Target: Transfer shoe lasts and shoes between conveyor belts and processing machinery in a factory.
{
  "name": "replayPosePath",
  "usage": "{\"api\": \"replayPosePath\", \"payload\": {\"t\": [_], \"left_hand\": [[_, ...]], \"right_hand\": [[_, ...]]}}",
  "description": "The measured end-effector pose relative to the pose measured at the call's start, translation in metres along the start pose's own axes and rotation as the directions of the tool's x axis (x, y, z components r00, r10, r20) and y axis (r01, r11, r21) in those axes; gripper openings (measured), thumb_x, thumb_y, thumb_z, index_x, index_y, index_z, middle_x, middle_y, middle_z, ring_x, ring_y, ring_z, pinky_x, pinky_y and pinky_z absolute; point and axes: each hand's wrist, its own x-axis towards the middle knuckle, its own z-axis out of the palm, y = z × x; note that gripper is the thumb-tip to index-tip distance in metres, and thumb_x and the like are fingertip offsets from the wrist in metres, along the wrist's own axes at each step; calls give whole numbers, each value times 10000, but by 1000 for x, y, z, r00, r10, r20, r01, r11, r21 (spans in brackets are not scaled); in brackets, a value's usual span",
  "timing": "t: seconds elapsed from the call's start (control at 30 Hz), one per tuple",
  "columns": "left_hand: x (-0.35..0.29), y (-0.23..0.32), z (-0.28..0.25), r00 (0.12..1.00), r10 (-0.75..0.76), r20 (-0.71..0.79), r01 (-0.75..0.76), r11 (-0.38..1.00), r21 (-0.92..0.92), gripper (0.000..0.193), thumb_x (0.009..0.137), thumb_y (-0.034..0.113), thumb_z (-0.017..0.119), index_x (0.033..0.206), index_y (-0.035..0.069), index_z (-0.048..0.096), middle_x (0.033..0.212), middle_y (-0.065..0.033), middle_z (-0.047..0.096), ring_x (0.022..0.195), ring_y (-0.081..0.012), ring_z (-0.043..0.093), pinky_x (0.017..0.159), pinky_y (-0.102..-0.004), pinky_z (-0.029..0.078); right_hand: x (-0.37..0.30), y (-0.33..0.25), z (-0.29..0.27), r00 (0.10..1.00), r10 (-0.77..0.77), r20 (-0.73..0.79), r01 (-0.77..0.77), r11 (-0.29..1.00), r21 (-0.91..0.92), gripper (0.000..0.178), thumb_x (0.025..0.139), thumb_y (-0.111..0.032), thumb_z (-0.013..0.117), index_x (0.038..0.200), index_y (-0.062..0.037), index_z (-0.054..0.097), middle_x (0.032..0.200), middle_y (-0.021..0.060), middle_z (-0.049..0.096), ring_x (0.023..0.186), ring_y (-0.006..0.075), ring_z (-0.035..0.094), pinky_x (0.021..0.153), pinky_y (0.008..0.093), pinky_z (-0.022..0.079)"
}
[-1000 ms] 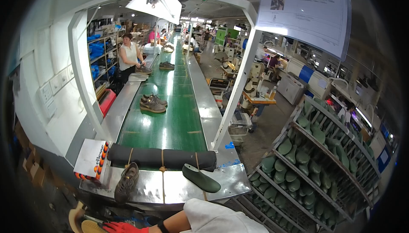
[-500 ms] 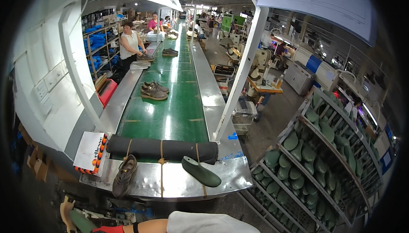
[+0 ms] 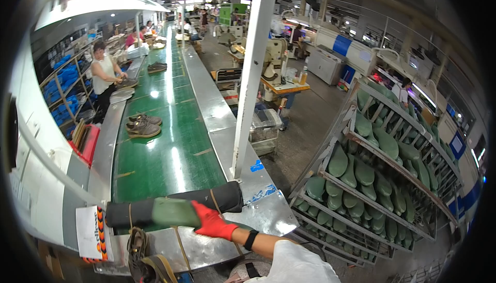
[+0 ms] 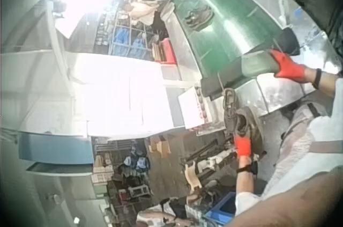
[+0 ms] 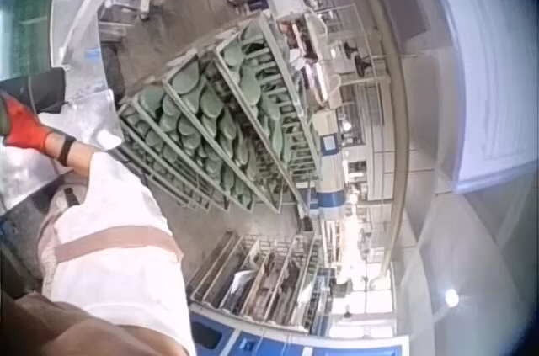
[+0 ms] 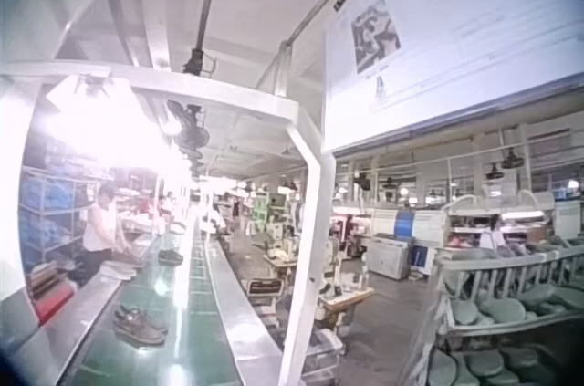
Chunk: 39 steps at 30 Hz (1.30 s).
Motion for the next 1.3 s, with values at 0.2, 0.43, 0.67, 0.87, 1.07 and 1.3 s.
{"api": "replayPosePath", "payload": {"t": [0.2,0.43,0.67,0.87,1.07,1.3], "left_hand": [[154,12,44,963,65,263,-255,548,797,721,838,589,680,1257,4,638,1320,-285,575,1260,-408,519,1066,-468,428],[231,12,71,794,-129,595,-468,495,732,660,821,659,646,1070,55,744,1137,-203,701,1183,-383,586,1000,-474,471],[279,9,66,460,-332,823,-652,502,567,749,896,679,525,1238,26,654,1268,-192,655,1183,-368,603,1014,-459,467],[379,23,60,824,-6,566,-306,837,454,706,843,577,677,1176,-43,612,1209,-307,609,1148,-459,570,974,-509,462],[538,69,84,818,-79,569,173,979,-112,636,976,523,523,1199,-61,637,1192,-254,671,1041,-383,646,864,-458,490],[418,85,257,627,396,671,-380,907,-181,598,1001,307,576,1414,-109,459,1469,-278,484,1378,-384,462,1158,-417,345]], "right_hand": [[-42,126,-36,936,346,-64,-351,907,-234,908,768,-294,784,1509,-28,331,1434,240,476,1316,396,488,1109,452,406],[-70,135,17,943,334,0,-299,843,-447,680,840,-373,705,1431,-132,471,1433,164,473,1324,364,457,1096,500,372],[-39,46,44,966,205,159,-87,833,-546,754,741,-474,796,1382,-196,513,1431,185,448,1317,400,420,1078,609,323],[-7,34,55,921,315,227,-124,793,-596,800,645,-394,856,1327,-164,507,1449,202,441,1338,414,412,1105,582,301],[18,52,74,926,326,189,-199,848,-491,884,629,-278,864,1419,-113,504,1277,112,619,1259,343,527,1056,487,386],[-71,42,73,980,160,118,-80,862,-501,670,696,-295,759,1318,-168,543,1386,87,501,1369,327,405,1171,519,257]]}}
